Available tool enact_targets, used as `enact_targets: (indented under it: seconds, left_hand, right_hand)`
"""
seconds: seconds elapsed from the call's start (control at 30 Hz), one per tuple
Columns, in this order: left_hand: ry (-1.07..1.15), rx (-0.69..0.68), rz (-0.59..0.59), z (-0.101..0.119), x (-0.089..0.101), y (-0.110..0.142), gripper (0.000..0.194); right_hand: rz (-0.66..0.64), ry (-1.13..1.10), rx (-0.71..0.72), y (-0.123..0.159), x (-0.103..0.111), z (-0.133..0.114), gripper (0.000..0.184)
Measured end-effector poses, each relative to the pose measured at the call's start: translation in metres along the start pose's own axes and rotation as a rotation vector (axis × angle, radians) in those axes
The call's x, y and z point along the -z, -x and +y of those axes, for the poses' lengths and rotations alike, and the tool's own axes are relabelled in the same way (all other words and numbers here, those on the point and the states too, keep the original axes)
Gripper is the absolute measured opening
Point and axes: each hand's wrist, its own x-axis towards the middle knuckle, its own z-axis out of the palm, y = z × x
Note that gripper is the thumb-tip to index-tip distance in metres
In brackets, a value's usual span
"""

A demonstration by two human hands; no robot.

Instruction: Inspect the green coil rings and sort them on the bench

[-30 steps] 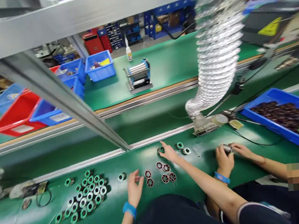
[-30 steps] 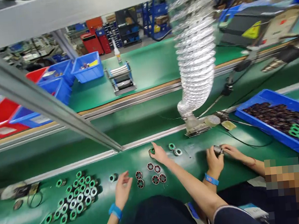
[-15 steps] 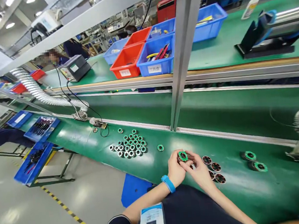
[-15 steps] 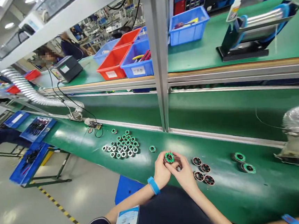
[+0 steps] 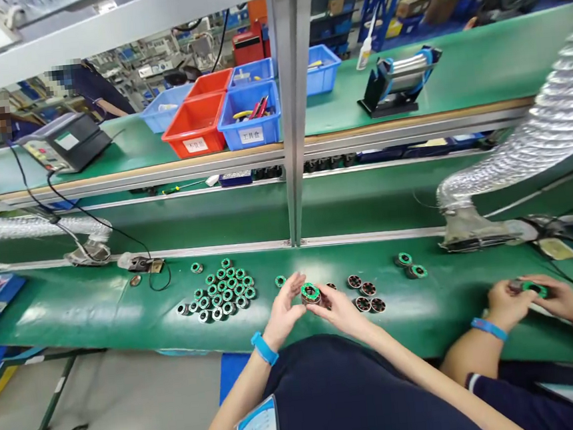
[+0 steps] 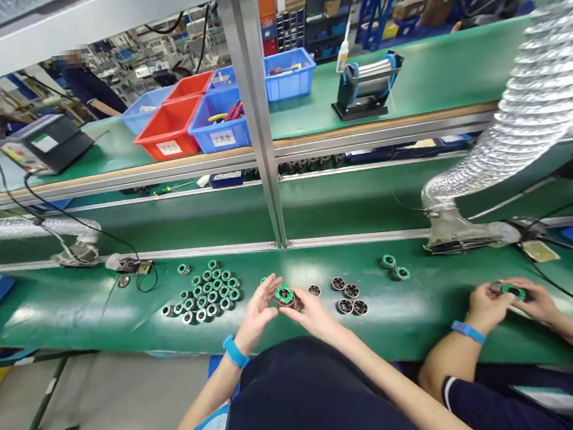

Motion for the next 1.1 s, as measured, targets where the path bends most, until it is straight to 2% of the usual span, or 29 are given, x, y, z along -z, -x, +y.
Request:
enact_targets:
  seconds: [0.1, 0.17, 0.23, 0.3, 0.4, 0.5, 0.6, 0.7, 0.83, 0.97, 1.1]
  left_hand:
    - [-0.101, 0.059, -0.118, 0.013, 0.016, -0.006, 0.044]
    - [-0.178, 0.068, -0.219, 0.022, 0.022, -0.011, 0.037]
    - [-0.182, 0.062, -0.329, 0.030, 0.025, -0.014, 0.036]
    - [-0.157, 0.075, -0.384, 0.033, 0.024, -0.012, 0.037]
    - [-0.122, 0.156, -0.385, 0.030, 0.016, -0.004, 0.038]
    - [-0.075, 0.251, -0.387, 0.017, 0.007, 0.005, 0.041]
    - [-0.081, 0.283, -0.348, 0.000, 0.000, 0.009, 0.049]
    - [-0.168, 0.214, -0.273, -0.010, -0.007, 0.011, 0.052]
    - [-0.350, 0.032, -0.199, -0.013, -0.022, 0.012, 0.049]
    - [-0.460, -0.104, -0.187, -0.012, -0.036, 0.014, 0.043]
    - [-0.437, -0.135, -0.223, -0.007, -0.037, 0.017, 0.047]
  right_hand:
    - [-0.047, 0.061, 0.044, 0.010, 0.002, -0.009, 0.037]
    - [-0.072, 0.005, 0.036, 0.015, 0.001, -0.012, 0.034]
    - [-0.058, -0.125, -0.007, 0.020, -0.003, -0.009, 0.034]
    - [-0.019, -0.321, -0.075, 0.025, -0.010, -0.003, 0.040]
    - [0.066, -0.570, -0.172, 0.035, -0.021, 0.004, 0.052]
    - [0.136, -0.614, -0.199, 0.044, -0.024, 0.004, 0.056]
    - [0.091, -0.684, -0.208, 0.055, -0.022, -0.004, 0.055]
    - [0.094, -0.806, -0.233, 0.064, -0.020, -0.010, 0.053]
    - [0.247, -0.817, -0.238, 0.063, -0.024, -0.008, 0.054]
    - [0.358, -0.758, -0.256, 0.061, -0.022, -0.001, 0.058]
    - [0.401, -0.665, -0.258, 0.069, -0.011, -0.002, 0.059]
